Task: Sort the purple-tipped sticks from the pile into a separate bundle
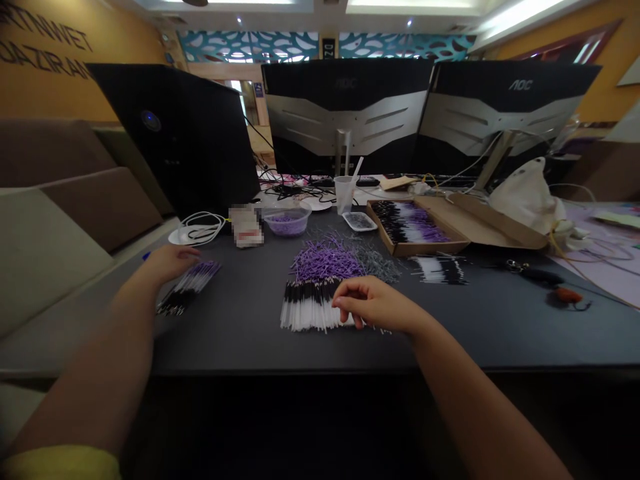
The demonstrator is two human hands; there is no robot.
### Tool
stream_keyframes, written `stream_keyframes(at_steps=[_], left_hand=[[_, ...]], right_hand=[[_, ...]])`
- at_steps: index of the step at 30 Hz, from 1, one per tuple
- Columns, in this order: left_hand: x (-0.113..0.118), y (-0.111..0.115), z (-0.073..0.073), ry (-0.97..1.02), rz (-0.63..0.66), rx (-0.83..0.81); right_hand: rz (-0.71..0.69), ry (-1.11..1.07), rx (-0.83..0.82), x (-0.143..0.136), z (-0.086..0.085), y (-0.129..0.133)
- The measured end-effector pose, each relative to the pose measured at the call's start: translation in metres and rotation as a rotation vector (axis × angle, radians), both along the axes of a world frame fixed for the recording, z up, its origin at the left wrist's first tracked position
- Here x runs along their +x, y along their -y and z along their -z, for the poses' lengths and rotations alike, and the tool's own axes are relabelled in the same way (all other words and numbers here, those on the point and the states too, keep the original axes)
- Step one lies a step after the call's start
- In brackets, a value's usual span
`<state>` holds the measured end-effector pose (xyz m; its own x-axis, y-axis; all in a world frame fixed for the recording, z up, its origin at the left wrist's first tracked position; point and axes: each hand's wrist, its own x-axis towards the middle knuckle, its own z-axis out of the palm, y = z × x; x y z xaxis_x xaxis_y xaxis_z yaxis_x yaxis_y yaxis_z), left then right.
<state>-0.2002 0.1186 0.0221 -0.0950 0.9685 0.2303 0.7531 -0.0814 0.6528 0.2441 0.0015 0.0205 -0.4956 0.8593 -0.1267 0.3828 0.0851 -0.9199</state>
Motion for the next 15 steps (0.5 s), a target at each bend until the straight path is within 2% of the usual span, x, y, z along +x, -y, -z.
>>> stream_keyframes(at_steps=[4,9,13,15], left_hand=[[-0.001,0.001,0.007,-0.179,-0.088,-0.086],[0.003,0.005,0.002,-0.308,-0.125,-0.137],[0.014,0.007,-0.006,-0.350,-0.132,-0.125],[0.027,0.010,-0.007,-0.351,-0.083,-0.116]], right_hand=[[0.009,-0.018,0.015,0.002,0.001,-0.002],[0.034,-0.034,0.033,0.006,0.000,-0.004],[0.176,-0.078,0.111,0.022,-0.004,-0.012],[0.284,-0.085,0.183,0.035,-0.004,-0.021]])
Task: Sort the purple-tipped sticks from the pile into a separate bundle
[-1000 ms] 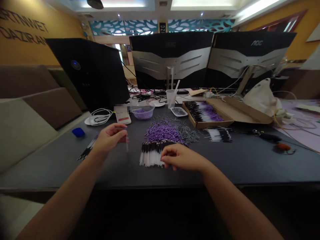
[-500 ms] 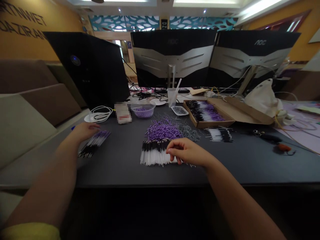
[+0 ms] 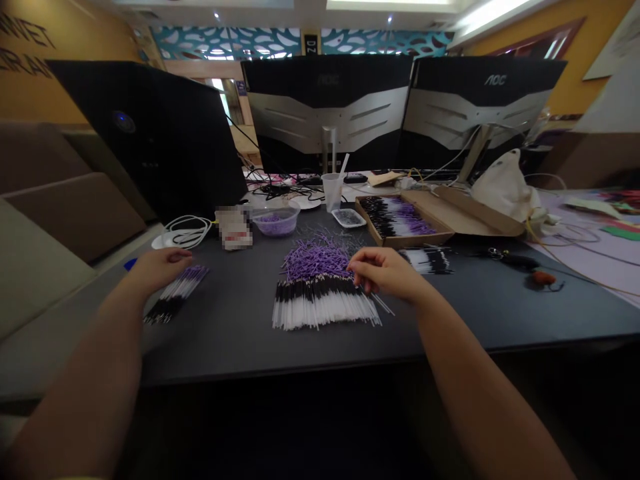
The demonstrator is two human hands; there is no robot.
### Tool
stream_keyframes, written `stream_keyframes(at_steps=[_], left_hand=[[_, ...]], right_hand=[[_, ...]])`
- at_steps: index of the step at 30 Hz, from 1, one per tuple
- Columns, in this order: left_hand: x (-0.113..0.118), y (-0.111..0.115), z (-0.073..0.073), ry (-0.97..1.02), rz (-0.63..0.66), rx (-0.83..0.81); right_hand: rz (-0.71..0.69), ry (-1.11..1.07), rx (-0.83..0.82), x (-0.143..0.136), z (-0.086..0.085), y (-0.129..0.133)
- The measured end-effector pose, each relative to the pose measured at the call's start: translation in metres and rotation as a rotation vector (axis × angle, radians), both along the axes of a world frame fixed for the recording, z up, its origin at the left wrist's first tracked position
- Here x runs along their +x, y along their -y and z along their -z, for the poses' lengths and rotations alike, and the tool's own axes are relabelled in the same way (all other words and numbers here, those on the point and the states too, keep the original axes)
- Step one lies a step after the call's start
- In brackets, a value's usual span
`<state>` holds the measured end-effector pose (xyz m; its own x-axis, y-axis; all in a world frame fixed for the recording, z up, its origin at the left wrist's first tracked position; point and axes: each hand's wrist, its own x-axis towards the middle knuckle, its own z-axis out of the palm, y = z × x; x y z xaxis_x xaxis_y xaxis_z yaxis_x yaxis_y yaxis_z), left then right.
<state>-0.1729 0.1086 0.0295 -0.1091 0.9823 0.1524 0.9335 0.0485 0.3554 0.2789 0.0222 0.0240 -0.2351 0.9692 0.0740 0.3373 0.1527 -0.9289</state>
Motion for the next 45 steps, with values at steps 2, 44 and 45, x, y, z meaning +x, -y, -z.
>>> stream_keyframes(at_steps=[2,44,45], left_hand=[[0.020,0.007,-0.001,0.007,0.073,-0.021],[0.152,0.077,0.037,-0.228,0.409,-0.250],[0.152,0.077,0.037,-0.224,0.408,-0.252]], right_hand=[[0.125,0.064,0.061,0.012,0.003,-0.013],[0.148,1.071,0.114,-0.005,0.034,-0.027],[0.152,1.079,0.113,-0.005,0.034,-0.026]])
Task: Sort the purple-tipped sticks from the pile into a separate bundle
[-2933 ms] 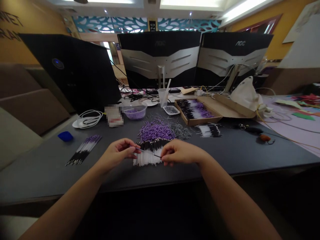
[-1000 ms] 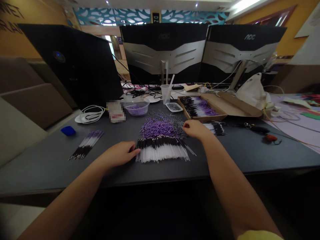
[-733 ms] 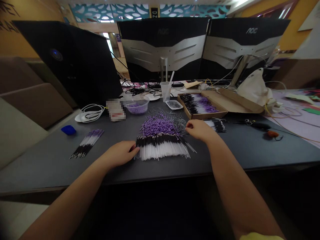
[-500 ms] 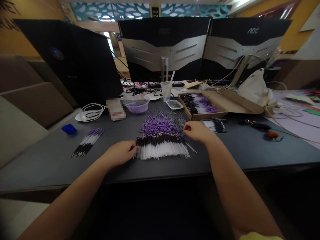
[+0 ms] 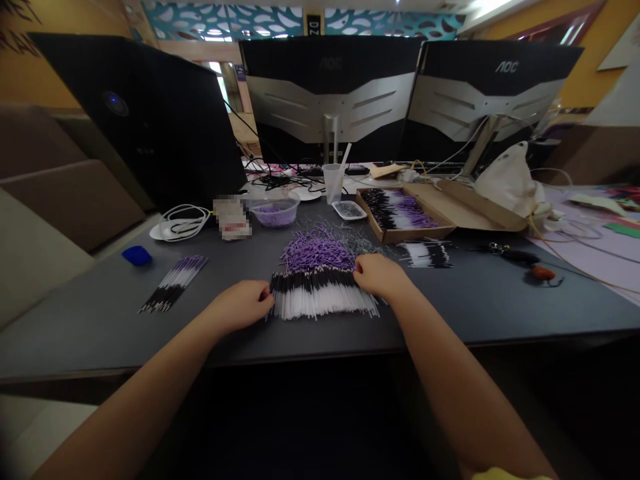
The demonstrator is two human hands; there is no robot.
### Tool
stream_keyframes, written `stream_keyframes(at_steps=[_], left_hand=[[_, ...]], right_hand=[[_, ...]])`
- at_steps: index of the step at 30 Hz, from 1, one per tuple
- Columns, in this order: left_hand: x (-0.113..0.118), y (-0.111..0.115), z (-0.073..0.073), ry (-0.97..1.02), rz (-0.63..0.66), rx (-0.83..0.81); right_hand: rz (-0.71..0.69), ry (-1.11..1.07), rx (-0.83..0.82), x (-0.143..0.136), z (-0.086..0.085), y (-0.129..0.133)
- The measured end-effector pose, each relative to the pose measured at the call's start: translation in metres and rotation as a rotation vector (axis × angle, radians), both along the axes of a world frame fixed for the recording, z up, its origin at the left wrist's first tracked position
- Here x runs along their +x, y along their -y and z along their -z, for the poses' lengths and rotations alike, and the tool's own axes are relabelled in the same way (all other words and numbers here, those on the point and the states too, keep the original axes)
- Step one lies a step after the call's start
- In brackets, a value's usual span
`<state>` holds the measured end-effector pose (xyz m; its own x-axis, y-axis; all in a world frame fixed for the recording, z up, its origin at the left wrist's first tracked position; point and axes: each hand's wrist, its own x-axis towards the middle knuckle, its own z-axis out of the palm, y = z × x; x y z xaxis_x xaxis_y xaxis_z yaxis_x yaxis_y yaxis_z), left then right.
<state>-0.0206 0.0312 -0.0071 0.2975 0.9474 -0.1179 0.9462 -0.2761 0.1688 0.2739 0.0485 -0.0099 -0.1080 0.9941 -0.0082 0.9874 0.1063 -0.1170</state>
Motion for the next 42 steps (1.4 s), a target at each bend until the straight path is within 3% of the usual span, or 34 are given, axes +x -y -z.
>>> stream_keyframes(at_steps=[12,22,26,29,33,37,42], left_hand=[[-0.005,-0.003,0.003,0.086,-0.010,-0.018],[-0.013,-0.002,-0.001,0.245,0.021,-0.033],[-0.012,0.003,-0.007,0.363,0.065,-0.013],[-0.007,0.009,-0.010,0.541,0.076,-0.092],[-0.003,0.016,-0.012,0.700,0.053,-0.191],[-0.001,0.019,-0.010,0.780,0.097,-0.219],[0.000,0.016,-0.004,0.849,0.087,-0.119]], right_hand=[[0.052,0.128,0.030,-0.017,-0.006,0.010],[0.077,0.062,0.139,-0.006,-0.008,0.009],[0.005,-0.137,0.267,-0.005,-0.011,0.013],[-0.107,-0.302,0.312,-0.008,-0.012,0.015],[-0.255,-0.352,0.321,-0.014,-0.015,0.019],[-0.213,-0.365,0.243,-0.018,-0.018,0.024],[-0.242,-0.356,0.211,-0.018,-0.017,0.024]])
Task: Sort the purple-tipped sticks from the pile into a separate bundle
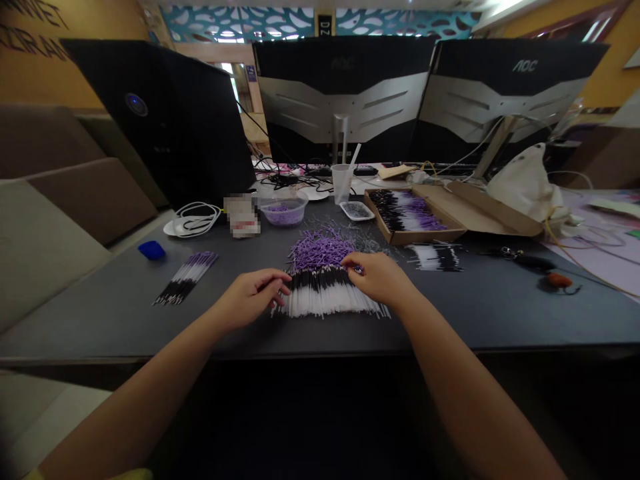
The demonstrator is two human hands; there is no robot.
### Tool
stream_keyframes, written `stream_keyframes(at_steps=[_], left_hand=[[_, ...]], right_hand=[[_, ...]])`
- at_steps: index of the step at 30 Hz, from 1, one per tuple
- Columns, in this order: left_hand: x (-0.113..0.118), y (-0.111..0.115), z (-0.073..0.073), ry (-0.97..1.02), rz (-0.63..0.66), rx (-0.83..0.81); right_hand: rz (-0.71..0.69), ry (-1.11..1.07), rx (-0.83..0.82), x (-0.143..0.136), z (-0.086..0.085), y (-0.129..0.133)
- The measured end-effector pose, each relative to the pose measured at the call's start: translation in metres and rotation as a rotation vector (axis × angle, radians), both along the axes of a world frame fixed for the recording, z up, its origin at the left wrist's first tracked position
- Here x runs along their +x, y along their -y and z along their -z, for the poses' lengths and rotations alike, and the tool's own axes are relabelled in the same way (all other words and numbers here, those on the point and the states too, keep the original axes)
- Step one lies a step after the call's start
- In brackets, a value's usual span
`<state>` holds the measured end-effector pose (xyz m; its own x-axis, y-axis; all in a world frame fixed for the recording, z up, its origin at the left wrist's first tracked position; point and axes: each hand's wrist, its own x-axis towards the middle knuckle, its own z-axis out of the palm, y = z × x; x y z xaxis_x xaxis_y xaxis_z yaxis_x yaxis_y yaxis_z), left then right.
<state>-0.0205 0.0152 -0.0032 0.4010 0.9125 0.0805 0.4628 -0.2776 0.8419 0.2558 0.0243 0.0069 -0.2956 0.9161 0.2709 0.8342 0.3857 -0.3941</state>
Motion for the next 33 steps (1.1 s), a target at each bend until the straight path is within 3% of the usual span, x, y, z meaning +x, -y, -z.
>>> stream_keyframes(at_steps=[7,15,22,27,33], left_hand=[[0.000,0.002,0.000,0.057,-0.029,0.077],[-0.007,0.004,-0.013,-0.149,-0.077,0.424],[0.003,0.013,-0.017,-0.294,0.242,0.365],[0.008,0.023,-0.016,-0.307,0.284,0.275],[0.007,0.026,-0.015,-0.276,0.322,0.347]], right_hand=[[-0.030,-0.127,0.121,-0.003,-0.001,0.002],[-0.089,-0.527,0.014,-0.008,-0.003,0.009],[-0.172,-1.035,-0.299,-0.033,-0.005,0.023],[-0.290,-1.141,-0.420,-0.051,-0.007,0.036],[-0.348,-1.217,-0.416,-0.055,-0.009,0.041]])
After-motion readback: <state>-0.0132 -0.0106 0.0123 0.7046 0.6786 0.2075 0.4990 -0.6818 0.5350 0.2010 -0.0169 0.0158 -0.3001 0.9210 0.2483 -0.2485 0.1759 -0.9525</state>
